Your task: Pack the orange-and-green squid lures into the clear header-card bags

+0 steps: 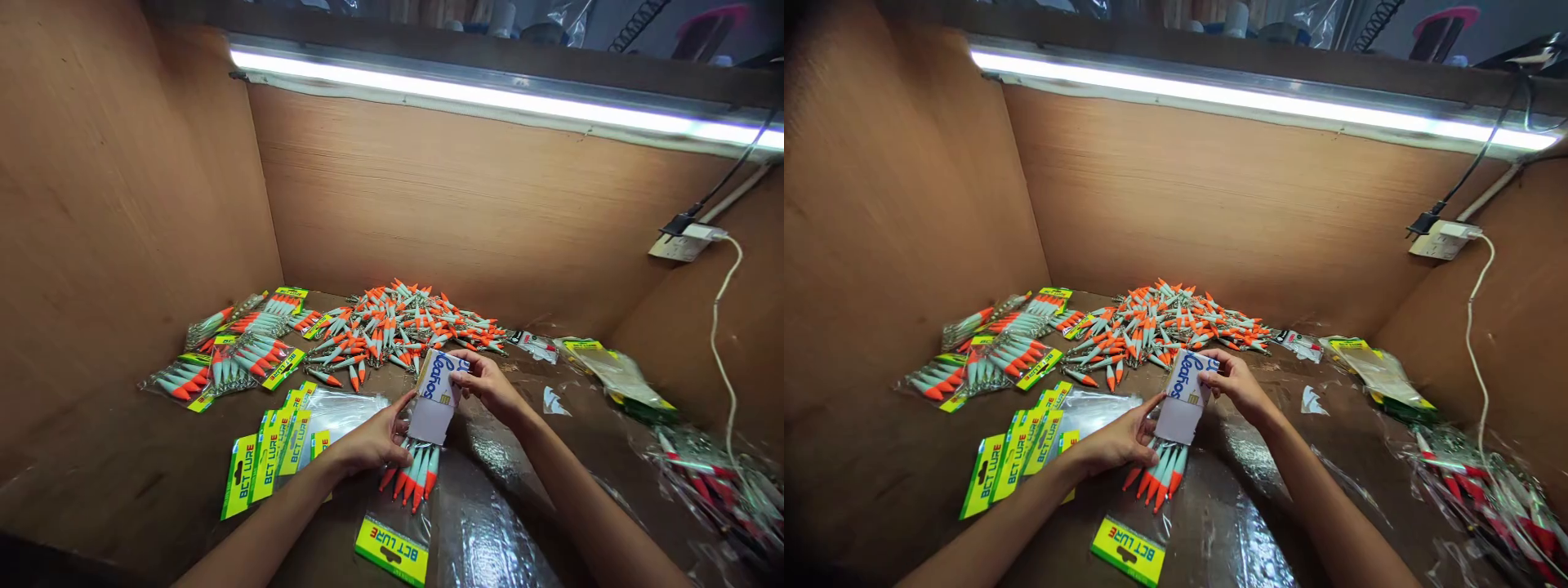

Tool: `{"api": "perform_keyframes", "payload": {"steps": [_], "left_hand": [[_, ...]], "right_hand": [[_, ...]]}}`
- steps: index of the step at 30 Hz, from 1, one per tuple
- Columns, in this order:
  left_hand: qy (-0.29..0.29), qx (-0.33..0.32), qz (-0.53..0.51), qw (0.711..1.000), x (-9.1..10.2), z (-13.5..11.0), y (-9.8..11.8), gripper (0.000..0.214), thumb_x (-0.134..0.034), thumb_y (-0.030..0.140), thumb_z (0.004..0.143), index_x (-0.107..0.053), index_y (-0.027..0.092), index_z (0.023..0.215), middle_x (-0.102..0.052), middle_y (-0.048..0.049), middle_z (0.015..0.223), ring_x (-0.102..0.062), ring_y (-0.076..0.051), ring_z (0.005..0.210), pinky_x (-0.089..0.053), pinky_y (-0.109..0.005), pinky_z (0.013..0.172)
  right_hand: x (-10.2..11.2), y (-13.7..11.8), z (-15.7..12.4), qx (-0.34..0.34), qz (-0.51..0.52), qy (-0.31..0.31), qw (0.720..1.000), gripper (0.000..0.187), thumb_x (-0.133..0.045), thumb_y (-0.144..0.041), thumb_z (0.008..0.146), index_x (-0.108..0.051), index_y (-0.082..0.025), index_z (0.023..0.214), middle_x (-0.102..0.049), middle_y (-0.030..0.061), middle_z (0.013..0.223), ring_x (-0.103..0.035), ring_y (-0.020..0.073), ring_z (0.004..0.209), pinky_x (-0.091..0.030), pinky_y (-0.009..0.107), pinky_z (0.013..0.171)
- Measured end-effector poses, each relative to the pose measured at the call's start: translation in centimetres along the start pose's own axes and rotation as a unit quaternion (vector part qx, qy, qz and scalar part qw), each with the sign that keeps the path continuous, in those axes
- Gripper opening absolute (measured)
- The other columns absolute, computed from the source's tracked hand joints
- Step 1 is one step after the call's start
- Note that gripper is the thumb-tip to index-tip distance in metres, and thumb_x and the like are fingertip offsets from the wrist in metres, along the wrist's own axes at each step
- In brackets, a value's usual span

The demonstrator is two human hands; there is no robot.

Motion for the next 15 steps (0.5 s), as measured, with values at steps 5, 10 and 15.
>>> {"api": "perform_keyframes", "payload": {"steps": [5,10,15], "left_hand": [[-0.015,-0.001,-0.005,1.0,-0.1,-0.1,-0.1,0.123,-0.081,0.002,0.057,-0.016,0.032,0.156,-0.069,-0.0074,0.106,-0.062,-0.013,0.072,-0.04,-0.018,0.056],[-0.007,0.01,-0.02,1.0,-0.2,-0.2,0.0,0.123,-0.082,0.002,0.058,-0.015,0.035,0.156,-0.066,-0.0091,0.118,-0.053,-0.005,0.058,-0.039,-0.017,0.051],[-0.006,0.017,-0.024,1.0,0.0,-0.5,0.0,0.126,-0.083,0.001,0.057,-0.014,0.036,0.156,-0.063,-0.0123,0.125,-0.052,-0.003,0.054,-0.04,-0.016,0.05]], "right_hand": [[1.0,0.1,0.1,-0.005,-0.008,0.043,0.999,0.048,-0.079,-0.04,0.075,-0.066,-0.018,0.116,-0.069,0.0055,0.094,-0.057,0.0154,0.069,-0.04,0.024,0.053],[2.1,-1.4,0.0,0.028,-0.003,0.072,0.997,0.045,-0.081,-0.038,0.073,-0.067,-0.021,0.112,-0.069,0.003,0.092,-0.057,0.0144,0.068,-0.041,0.023,0.053],[5.6,-1.8,-0.2,0.037,0.046,0.172,0.983,0.044,-0.08,-0.042,0.071,-0.067,-0.02,0.108,-0.07,0.0048,0.093,-0.057,0.014,0.065,-0.042,0.024,0.051]]}}
Point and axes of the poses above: each hand's wrist, its own z-axis towards the middle knuckle, its own x-axis out of the back of the hand, y = z × x, the point moved 9 cm from there along z, towards the middle knuckle
